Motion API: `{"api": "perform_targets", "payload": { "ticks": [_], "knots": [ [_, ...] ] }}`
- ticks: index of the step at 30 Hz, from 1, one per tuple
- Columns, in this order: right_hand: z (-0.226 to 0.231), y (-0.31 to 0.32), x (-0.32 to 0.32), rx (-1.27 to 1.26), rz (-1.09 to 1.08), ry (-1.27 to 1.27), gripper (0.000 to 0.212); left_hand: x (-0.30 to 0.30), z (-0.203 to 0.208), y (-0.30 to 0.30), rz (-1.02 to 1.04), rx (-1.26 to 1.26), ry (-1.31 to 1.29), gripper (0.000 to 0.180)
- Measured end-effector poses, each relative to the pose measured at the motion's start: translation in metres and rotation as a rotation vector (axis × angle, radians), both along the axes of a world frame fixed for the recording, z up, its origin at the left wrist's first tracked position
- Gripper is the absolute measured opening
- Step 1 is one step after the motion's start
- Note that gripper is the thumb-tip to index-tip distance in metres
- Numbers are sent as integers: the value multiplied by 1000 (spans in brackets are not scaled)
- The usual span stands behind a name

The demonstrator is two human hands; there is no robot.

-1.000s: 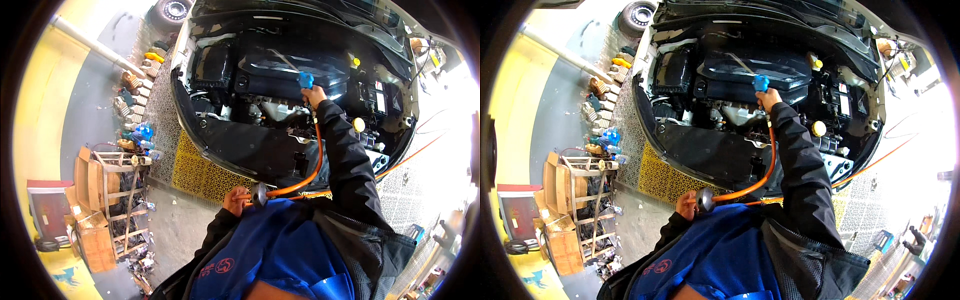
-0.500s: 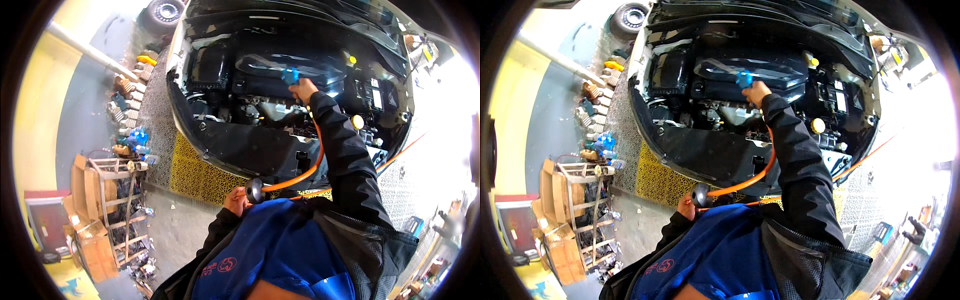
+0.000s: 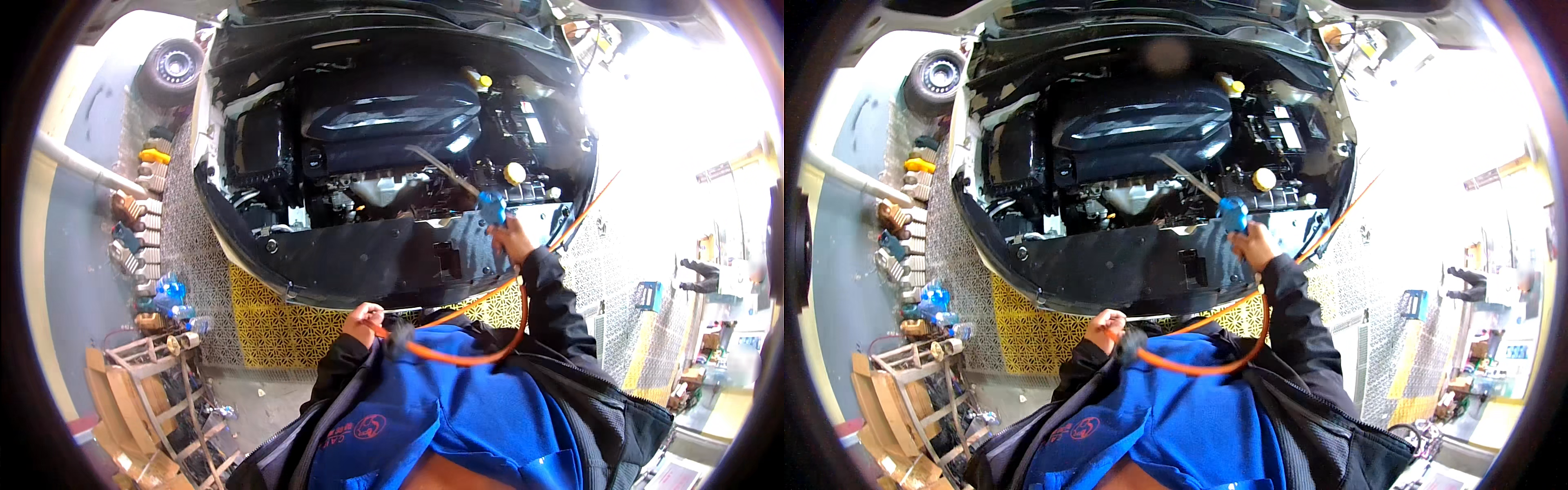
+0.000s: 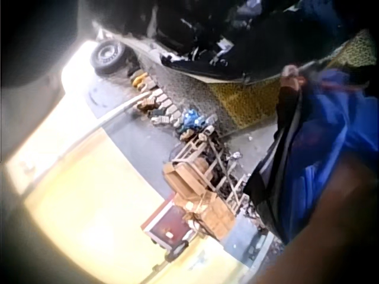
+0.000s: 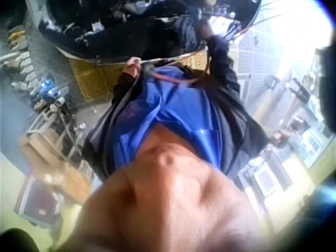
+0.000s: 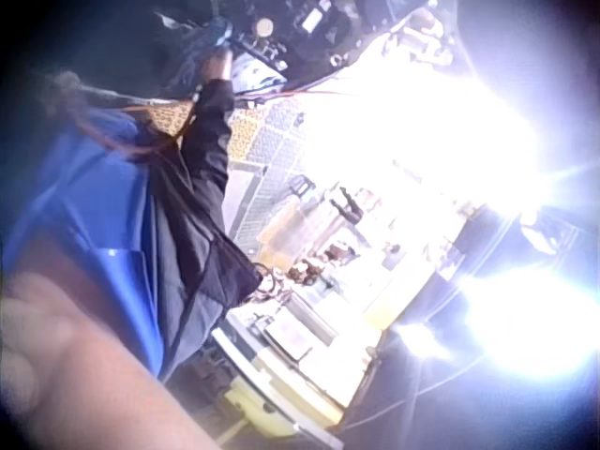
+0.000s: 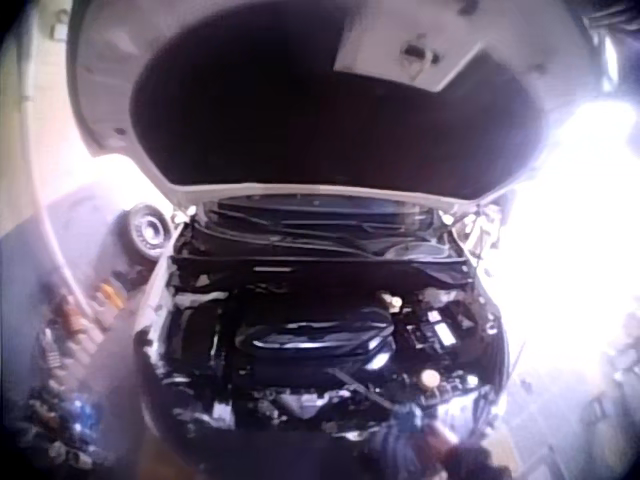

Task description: The person sprays a cleaning solution onto the engine bay of a white car using a spray gun, then uses a blue air blower to dry the components. The person moves between the engine and the side of the car, handling the tools and hoses throughout the process.

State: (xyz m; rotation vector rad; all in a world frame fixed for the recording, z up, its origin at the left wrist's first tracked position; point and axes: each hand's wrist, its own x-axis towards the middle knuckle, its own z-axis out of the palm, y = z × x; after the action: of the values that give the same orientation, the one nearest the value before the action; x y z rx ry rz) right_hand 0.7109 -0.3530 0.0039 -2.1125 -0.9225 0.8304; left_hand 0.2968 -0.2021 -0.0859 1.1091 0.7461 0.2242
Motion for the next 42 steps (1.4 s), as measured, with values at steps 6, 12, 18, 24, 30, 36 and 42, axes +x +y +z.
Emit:
{"api": "perform_targets", "payload": {
  "ticks": [6,12,18,24,30,36,42],
  "knots": [
    [32,-27,-2,235,-739,185,14,28,30,1,-163,299,81,16],
    [2,-38,36,8,-42,-162,27,34,93,-22,-138,456,205,12],
    [10,30,10,112,2,248,22,-14,67,-60,248,405,235,9],
    [21,131,3,120,-104,-235,35,-47,84,-90,336,595,380,10],
    [42,176,-49,-73,462,-477,44,-69,48,-76,323,492,334,12],
    [68,192,-71,-183,601,-604,39,-88,42,-34,241,371,283,13],
    [84,212,-95,-234,593,-619,37,-91,58,8,256,288,241,19]
  ]
}}
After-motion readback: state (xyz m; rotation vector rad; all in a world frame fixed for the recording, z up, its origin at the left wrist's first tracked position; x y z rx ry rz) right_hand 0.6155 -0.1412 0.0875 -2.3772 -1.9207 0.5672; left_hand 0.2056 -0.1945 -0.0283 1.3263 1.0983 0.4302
